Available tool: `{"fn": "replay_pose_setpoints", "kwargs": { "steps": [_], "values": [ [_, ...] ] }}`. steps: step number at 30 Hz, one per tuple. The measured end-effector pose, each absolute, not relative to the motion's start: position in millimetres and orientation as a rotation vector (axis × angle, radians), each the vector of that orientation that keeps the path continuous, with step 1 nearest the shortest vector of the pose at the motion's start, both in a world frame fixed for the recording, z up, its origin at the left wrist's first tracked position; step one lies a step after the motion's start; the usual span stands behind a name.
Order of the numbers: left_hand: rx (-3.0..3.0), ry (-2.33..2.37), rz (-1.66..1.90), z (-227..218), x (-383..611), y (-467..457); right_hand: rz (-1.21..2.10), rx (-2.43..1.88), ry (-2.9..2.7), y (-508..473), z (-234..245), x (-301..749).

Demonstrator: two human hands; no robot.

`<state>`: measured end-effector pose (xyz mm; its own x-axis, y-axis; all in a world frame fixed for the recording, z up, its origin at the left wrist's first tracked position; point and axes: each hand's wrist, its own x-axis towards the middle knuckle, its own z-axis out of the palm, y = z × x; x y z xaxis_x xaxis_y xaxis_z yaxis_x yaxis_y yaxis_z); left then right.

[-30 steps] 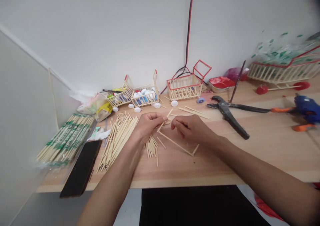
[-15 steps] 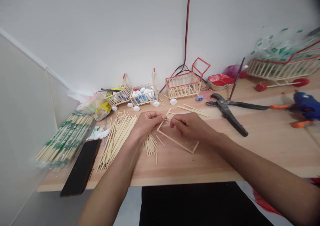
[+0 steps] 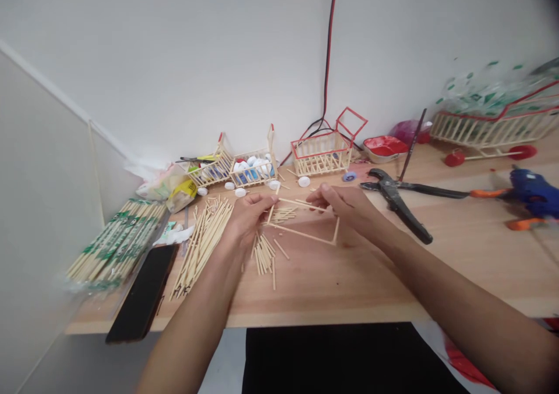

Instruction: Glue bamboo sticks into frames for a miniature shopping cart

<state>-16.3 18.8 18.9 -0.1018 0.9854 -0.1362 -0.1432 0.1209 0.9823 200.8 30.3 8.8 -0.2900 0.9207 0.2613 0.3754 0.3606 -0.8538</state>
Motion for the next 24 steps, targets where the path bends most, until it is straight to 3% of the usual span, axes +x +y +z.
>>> {"fn": "replay_pose_setpoints", "kwargs": {
  "steps": [10, 24],
  "values": [
    [0.791, 1.115, 1.522, 13.5, -15.5, 23.8, 1.057, -1.114, -1.557, 35.0, -1.4, 198.6],
    [0.772, 1.072, 1.505, 16.1, -13.5, 20.9, 1.047, -1.098, -1.489, 35.0, 0.3, 200.4]
  ]
}}
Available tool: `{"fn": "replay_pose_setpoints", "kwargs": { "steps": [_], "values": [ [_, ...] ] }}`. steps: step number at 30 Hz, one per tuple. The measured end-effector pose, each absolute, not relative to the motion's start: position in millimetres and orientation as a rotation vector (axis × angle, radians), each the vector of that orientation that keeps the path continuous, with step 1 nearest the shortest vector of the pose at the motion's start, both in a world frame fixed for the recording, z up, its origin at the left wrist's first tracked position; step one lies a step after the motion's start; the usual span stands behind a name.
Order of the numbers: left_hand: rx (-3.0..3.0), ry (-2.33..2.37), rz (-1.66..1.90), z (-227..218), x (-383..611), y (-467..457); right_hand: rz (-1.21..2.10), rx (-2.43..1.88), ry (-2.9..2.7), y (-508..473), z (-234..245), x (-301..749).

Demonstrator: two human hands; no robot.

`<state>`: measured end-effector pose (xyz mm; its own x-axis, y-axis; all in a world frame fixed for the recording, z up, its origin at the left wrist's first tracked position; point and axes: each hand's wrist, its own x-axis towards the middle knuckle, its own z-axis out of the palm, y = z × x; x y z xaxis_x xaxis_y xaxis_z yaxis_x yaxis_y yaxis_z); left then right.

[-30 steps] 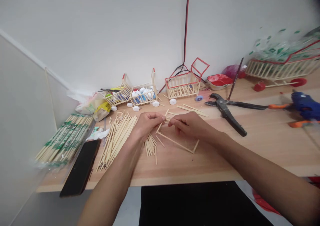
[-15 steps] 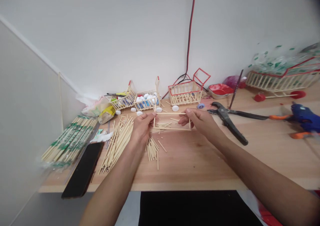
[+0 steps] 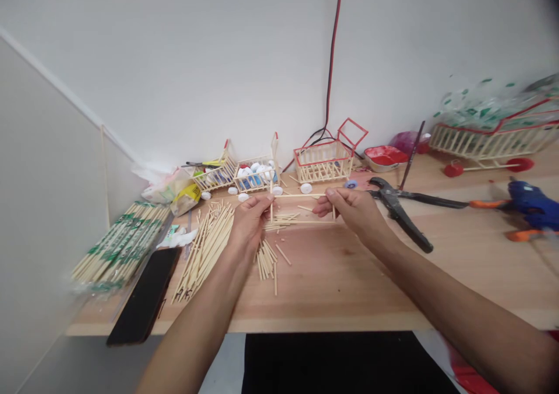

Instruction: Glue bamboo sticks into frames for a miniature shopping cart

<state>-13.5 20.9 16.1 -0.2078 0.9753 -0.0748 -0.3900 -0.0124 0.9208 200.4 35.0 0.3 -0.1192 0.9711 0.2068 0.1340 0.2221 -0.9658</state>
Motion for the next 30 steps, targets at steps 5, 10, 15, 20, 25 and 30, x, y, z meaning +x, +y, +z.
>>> {"fn": "replay_pose_setpoints", "kwargs": {
  "steps": [5, 10, 15, 20, 25, 30],
  "values": [
    [0.754, 1.045, 1.501, 16.1, -13.0, 20.5, 1.038, -1.091, -1.481, 33.9, 0.8, 199.4],
    [0.71, 1.056, 1.462, 18.9, -13.9, 19.4, 1.036, -1.085, -1.487, 34.8, 1.2, 200.8],
    [0.728, 1.066, 1.414, 24.2, -18.0, 18.6, 1.044, -1.079, -1.472, 37.3, 0.4, 203.0],
    [0.823, 1.098, 1.41, 21.9, -18.6, 18.4, 1.011, -1.091, -1.495, 37.2, 0.5, 203.6],
    [0.753, 1.106, 1.373, 21.5, -17.7, 18.5, 1.034, -1.059, -1.494, 36.7, 0.9, 203.1],
    [0.607, 0.923, 1.285, 21.2, -20.7, 20.6, 1.052, -1.038, -1.477, 37.2, 2.4, 202.8]
  ]
}}
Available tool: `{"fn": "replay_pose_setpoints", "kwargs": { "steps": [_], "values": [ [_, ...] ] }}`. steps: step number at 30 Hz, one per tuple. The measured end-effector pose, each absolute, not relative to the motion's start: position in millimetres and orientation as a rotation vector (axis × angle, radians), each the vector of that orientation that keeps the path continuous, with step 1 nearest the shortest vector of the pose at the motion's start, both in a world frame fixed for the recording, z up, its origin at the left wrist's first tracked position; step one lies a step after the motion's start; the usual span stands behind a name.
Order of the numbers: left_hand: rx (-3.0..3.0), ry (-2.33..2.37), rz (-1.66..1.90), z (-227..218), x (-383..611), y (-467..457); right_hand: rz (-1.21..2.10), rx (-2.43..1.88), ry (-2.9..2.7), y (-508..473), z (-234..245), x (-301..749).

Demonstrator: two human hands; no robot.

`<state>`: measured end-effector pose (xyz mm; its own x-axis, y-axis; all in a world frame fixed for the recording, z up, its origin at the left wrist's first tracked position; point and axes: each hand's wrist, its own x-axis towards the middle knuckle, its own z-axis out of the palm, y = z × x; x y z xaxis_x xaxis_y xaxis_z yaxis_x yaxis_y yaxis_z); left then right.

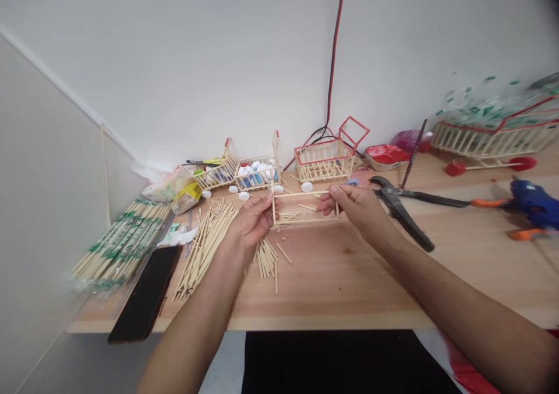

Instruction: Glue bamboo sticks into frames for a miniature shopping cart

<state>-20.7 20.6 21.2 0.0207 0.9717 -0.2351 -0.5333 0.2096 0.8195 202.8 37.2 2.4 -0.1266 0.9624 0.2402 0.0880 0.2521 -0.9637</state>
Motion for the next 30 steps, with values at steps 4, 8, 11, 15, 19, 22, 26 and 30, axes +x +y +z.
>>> {"fn": "replay_pose_setpoints", "kwargs": {
  "steps": [4, 8, 11, 15, 19, 22, 26, 30],
  "values": [
    [0.606, 0.897, 1.276, 18, -21, 22, 1.047, -1.025, -1.473, 36, 3, 202],
    [0.623, 0.959, 1.342, 19, -18, 21, 1.027, -1.049, -1.472, 36, 2, 202],
    [0.645, 0.942, 1.349, 23, -16, 19, 1.029, -1.044, -1.466, 37, 2, 203],
    [0.663, 0.938, 1.313, 26, -16, 18, 1.039, -1.037, -1.445, 39, 2, 204],
    [0.746, 1.051, 1.394, 20, -17, 19, 1.027, -1.031, -1.453, 39, 2, 205],
    [0.924, 1.168, 1.491, 15, -16, 19, 1.002, -1.05, -1.457, 38, 1, 205],
    [1.158, 1.331, 1.513, 14, -15, 18, 0.984, -1.071, -1.468, 37, 2, 203],
    [1.224, 1.387, 1.529, 15, -13, 17, 0.961, -1.085, -1.483, 35, 4, 201]
  ]
}}
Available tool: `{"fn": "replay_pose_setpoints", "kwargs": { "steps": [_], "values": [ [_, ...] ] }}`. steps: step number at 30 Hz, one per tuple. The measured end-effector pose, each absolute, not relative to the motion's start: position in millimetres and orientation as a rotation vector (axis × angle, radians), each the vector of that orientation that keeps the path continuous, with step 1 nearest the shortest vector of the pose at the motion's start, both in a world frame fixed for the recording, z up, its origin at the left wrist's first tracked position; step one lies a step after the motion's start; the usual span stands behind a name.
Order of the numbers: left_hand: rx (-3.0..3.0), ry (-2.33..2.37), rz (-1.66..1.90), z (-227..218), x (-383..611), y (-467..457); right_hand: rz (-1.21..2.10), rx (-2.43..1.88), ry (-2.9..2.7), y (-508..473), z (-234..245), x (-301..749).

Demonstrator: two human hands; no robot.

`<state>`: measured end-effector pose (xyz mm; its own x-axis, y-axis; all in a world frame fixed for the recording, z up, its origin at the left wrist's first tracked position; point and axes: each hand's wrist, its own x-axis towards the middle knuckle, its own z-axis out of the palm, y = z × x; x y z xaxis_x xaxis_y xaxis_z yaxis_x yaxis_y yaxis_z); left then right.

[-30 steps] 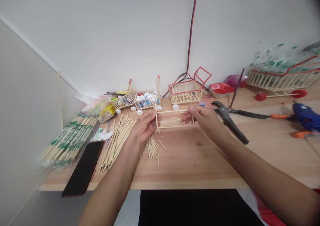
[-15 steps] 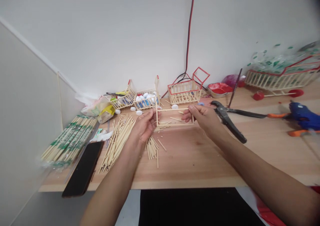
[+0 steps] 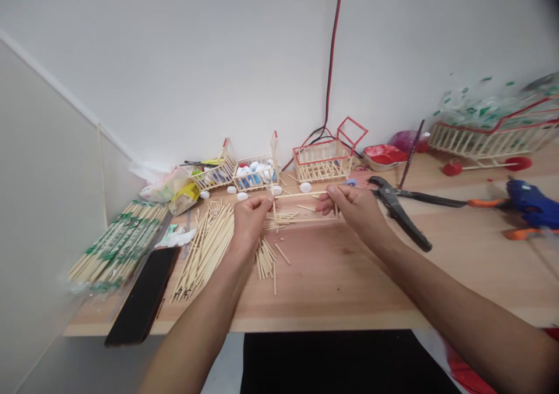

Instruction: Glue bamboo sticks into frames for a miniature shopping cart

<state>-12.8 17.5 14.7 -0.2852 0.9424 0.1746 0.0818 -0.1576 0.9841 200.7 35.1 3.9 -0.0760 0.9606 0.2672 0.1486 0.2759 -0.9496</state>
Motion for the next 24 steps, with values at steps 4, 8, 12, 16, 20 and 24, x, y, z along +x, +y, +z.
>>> {"fn": "replay_pose_setpoints", "kwargs": {
  "steps": [4, 8, 12, 16, 20, 24],
  "values": [
    [1.191, 1.356, 1.562, 10.4, -11.2, 19.0, 0.959, -1.092, -1.485, 33.6, 5.4, 200.3],
    [1.172, 1.314, 1.558, 9.8, -11.3, 19.5, 0.987, -1.089, -1.482, 33.5, 6.6, 201.1],
    [1.118, 1.264, 1.565, 13.8, -12.6, 18.3, 1.024, -1.098, -1.472, 35.2, 5.2, 201.4],
    [1.013, 1.234, 1.509, 15.1, -13.7, 18.0, 1.04, -1.079, -1.448, 37.5, 3.1, 201.4],
    [1.025, 1.284, 1.414, 13.3, -14.5, 18.5, 1.08, -1.075, -1.44, 38.8, 3.8, 201.5],
    [1.124, 1.359, 1.325, 15.3, -14.6, 17.9, 1.073, -1.075, -1.441, 39.1, 5.9, 203.4]
  ]
}}
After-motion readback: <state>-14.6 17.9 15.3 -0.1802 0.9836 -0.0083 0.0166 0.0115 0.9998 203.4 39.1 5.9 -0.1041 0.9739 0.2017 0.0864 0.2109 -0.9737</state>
